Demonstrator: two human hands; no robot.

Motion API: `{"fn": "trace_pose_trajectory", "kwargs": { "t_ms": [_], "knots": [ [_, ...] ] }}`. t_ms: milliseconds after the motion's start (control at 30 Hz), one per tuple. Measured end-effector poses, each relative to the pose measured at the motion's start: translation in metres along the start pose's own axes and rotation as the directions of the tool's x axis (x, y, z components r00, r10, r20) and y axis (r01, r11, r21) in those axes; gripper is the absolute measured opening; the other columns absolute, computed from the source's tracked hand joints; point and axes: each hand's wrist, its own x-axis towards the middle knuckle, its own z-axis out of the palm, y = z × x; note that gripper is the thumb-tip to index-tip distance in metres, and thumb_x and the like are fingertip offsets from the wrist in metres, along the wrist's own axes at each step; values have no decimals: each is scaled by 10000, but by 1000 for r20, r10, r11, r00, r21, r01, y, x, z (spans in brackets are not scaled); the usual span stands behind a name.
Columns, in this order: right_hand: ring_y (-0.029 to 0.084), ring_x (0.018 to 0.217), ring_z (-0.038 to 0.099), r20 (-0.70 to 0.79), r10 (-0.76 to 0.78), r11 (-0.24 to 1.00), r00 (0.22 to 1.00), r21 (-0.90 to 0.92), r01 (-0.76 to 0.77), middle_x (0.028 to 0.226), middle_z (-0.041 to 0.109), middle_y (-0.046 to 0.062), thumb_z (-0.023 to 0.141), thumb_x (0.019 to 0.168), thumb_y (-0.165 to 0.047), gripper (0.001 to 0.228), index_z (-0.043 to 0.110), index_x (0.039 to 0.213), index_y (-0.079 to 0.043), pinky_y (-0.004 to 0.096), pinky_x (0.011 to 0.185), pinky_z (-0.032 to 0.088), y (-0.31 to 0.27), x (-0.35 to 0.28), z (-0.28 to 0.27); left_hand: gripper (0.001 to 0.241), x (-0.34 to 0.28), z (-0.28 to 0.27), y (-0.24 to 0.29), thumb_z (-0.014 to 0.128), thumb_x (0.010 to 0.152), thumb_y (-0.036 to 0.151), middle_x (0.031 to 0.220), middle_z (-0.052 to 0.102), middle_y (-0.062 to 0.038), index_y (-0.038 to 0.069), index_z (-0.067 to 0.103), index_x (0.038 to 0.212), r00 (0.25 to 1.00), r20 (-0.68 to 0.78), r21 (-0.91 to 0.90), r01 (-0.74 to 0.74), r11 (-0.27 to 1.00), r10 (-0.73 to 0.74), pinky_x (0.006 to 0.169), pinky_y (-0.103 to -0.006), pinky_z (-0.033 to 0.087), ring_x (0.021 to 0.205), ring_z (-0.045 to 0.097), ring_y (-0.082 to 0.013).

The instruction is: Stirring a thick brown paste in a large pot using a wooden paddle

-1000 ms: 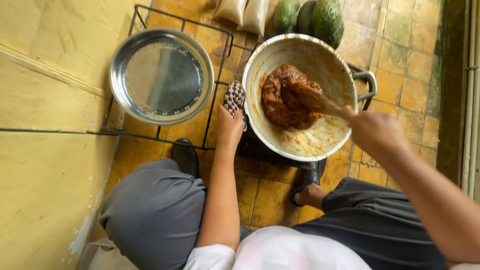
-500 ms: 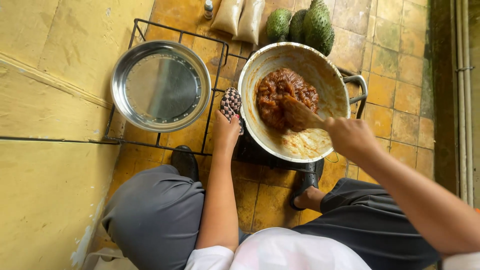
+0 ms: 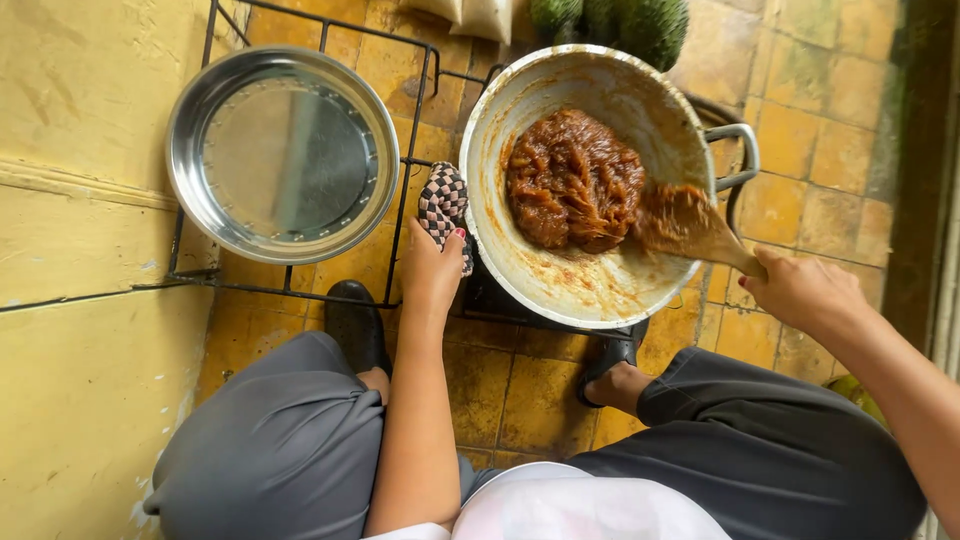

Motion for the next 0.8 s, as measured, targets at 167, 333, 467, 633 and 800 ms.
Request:
{"fn": "trace_pose_trajectory", "kwargs": {
  "t_ms": [167,333,467,633,800],
  "knots": [
    [110,393,419,-419,-264,962,869,-45,271,596,610,14,481,1036,-447,453,466,1453,-268,221,359,284,-8,103,22,814,4,-1,1,593,944,377,1510,478,-245,-24,263,1571,1000,9,79,23,997,-24,1080,-521,409,1330,499,-437],
    [200,862,769,-552,-407,913,728,-245,325,1097,777,-26,492,951,-557,596,493,1511,-351,325,511,568,-29,168,-34,520,15,11,-16,682,859,322,1175,663,-292,-7,498,1217,983,-126,100,-123,987,135,891,-568,458,1055,621,-517],
    [78,558,658,-662,-548,833,512,-486,263,1038,733,-172,356,1068,-564,479,490,1489,-379,192,398,500,-49,149,-66,538,-1,-3,7,641,919,359,1210,651,-245,4,464,1283,999,-12,112,-40,993,42,876,-554,482,1071,630,-471],
    [38,562,525,-622,-756,649,205,-753,108,736,558,-131,527,1063,-236,179,535,1241,-236,150,500,479,-38,70,-78,782,-1,-7,7,582,952,398,1418,543,-262,-58,297,1520,998,6,82,-61,995,61,1000,-543,447,1237,560,-463],
    [42,660,621,-465,-841,474,275,-880,-40,905,649,-130,750,846,-92,682,498,1475,-161,175,566,500,-14,-50,-66,729,1,-7,3,448,1000,417,1446,547,-262,-51,284,1533,997,62,6,-50,999,50,1005,-552,458,1268,564,-451]
  ]
}}
